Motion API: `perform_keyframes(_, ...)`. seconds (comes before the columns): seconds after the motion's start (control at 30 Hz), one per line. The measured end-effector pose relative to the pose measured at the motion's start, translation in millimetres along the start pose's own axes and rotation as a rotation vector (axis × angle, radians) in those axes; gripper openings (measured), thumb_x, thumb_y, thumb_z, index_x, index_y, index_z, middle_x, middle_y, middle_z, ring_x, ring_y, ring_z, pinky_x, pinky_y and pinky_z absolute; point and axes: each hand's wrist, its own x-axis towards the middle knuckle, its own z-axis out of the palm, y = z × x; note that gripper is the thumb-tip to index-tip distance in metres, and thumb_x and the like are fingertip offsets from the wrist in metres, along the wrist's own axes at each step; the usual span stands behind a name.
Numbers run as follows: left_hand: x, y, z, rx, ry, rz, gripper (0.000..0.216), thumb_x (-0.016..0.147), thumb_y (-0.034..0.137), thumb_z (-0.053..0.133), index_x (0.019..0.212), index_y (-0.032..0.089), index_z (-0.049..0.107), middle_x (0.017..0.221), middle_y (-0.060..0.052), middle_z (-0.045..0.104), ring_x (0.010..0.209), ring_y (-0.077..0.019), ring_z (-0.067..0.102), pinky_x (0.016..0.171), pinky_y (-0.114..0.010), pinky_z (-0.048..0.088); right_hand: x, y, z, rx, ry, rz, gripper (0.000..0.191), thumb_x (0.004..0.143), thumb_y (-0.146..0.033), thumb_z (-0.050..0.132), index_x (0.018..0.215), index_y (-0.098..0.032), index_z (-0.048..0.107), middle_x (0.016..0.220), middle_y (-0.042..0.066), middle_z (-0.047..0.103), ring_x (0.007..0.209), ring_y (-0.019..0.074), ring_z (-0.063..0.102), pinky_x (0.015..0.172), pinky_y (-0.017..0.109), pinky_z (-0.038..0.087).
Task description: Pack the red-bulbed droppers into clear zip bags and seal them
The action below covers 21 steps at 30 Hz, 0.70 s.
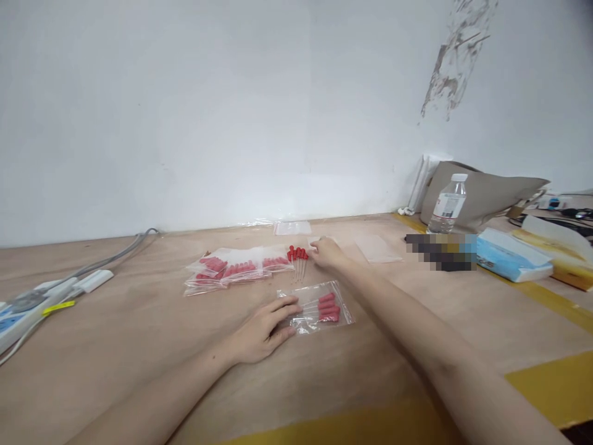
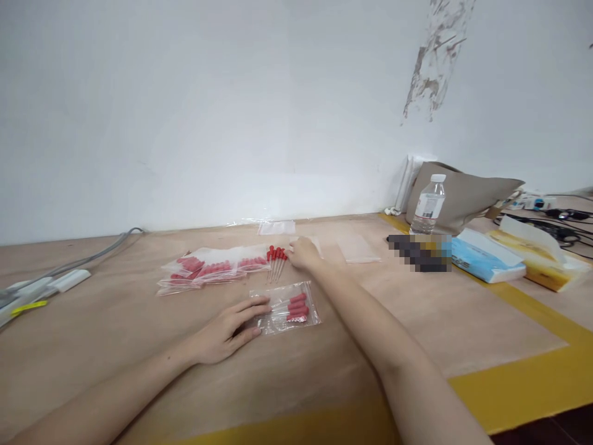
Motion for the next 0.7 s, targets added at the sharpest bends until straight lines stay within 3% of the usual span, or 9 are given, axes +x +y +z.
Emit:
perform_keyframes(0.13,-1,0,1,0.004,0.007,-0.001,0.037,0.09,0.029,0.042,0.127,0.026,0.043,0.136,-0.004,0.038,0.12,-0.0199,0.041,0.1,-0.037,0.036,15,-11,21,0.106,0.002,0.089,0.021,0.067,-0.034,0.064,0.071,-0.013,0.066,0.09,0.014,0.065,0.092,0.0245,0.057,0.078,0.03,0.041)
perform_keyframes(0.27,-1,-1,1,-0.005,0.016,0.016,0.036,0.09,0.03,0.042,0.126,0.027,0.044,0.136,-0.004,0.039,0.12,-0.0202,0.041,0.1,-0.037,0.037,12,0,8,0.367,0.028,0.147,0.016,0.072,-0.031,0.059,0.071,-0.014,0.061,0.069,0.005,0.065,0.064,0.0146,0.06,0.06,0.023,0.045)
perform_keyframes(0.43,0,-2,0,0.006,0.015,0.008,0.036,0.091,0.032,0.041,0.126,0.027,0.044,0.135,-0.004,0.039,0.12,-0.0206,0.041,0.1,-0.038,0.036,-29,35,-37,0.652,0.21,0.195,0.015,0.085,-0.024,0.036,0.084,-0.017,0.049,0.074,0.002,0.063,0.056,0.0059,0.057,0.055,0.017,0.045)
perform_keyframes(0.5,0,-2,0,0.012,0.014,0.007,0.036,0.091,0.033,0.041,0.126,0.028,0.043,0.135,-0.003,0.039,0.121,-0.0207,0.04,0.1,-0.038,0.036,-53,51,-47,0.879,0.344,0.265,0.006,0.079,-0.024,0.046,0.078,-0.018,0.046,0.065,-0.002,0.059,0.051,0.0055,0.054,0.05,0.016,0.043)
perform_keyframes(0.6,0,-1,-1,0.022,0.014,0.002,0.036,0.091,0.033,0.041,0.126,0.028,0.044,0.135,-0.003,0.04,0.121,-0.0205,0.04,0.1,-0.038,0.036,-82,66,-47,1.126,0.444,0.375,0.012,0.07,-0.019,0.057,0.074,-0.019,0.045,0.056,-0.004,0.055,0.046,0.0059,0.051,0.044,0.015,0.041)
perform_keyframes(0.7,1,0,-2,0.024,0.02,0.008,0.035,0.091,0.033,0.04,0.125,0.028,0.044,0.134,-0.003,0.04,0.121,-0.0202,0.04,0.1,-0.038,0.036,-95,67,-36,1.253,0.449,0.443,0.011,0.072,-0.015,0.055,0.074,-0.019,0.045,0.054,-0.004,0.056,0.045,0.0062,0.052,0.044,0.015,0.042)
